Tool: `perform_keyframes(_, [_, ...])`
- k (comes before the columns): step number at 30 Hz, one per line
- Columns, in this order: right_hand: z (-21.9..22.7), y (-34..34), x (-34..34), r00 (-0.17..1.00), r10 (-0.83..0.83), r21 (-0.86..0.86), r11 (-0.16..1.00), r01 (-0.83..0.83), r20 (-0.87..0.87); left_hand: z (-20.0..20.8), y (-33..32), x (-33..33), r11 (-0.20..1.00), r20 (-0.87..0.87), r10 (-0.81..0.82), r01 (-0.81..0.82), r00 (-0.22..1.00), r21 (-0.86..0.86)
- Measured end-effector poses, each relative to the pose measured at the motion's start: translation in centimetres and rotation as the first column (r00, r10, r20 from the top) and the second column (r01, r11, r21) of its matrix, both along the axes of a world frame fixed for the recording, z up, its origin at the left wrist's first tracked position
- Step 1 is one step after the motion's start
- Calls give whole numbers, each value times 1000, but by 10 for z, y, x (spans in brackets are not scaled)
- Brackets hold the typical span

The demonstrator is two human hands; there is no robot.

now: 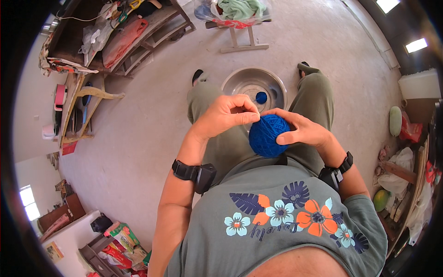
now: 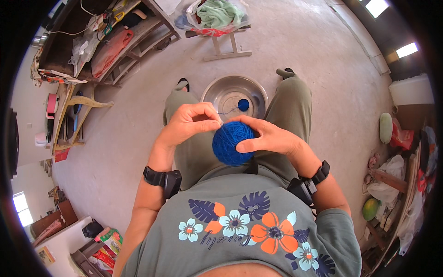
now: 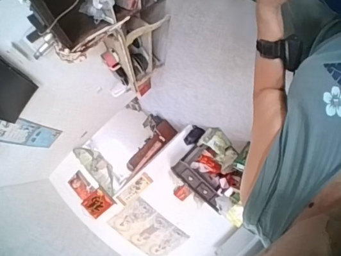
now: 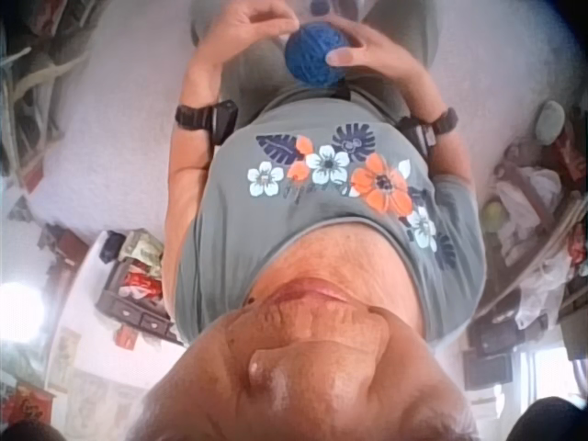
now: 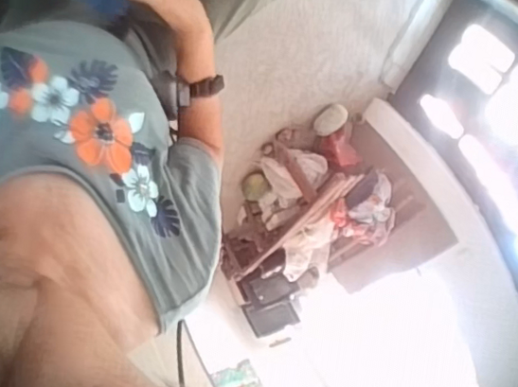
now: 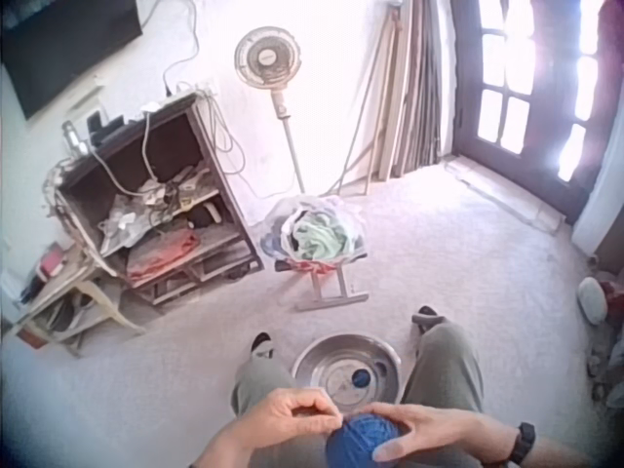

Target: The person winds blue yarn into a ball by hand while holding the ball above a silver bowl.

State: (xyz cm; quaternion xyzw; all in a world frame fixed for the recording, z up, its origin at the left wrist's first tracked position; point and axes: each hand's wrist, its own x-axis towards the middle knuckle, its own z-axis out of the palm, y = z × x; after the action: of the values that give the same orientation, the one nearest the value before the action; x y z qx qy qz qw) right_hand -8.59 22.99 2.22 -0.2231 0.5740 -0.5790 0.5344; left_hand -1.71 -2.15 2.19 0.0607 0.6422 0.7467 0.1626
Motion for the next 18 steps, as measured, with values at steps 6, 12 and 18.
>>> perform_keyframes(6, [-12,8,-2,931,-44,-269,951,150,363,-16,7,3,988,105,155,-157,982,6])
perform_keyframes(12, [-6,-1,-5,864,-341,-304,834,460,371,-30,9,12,987,183,156,-146,971,-64])
perform_keyframes(18, [-7,-13,-3,784,-470,-209,788,580,406,-20,22,15,991,254,-53,82,966,-104])
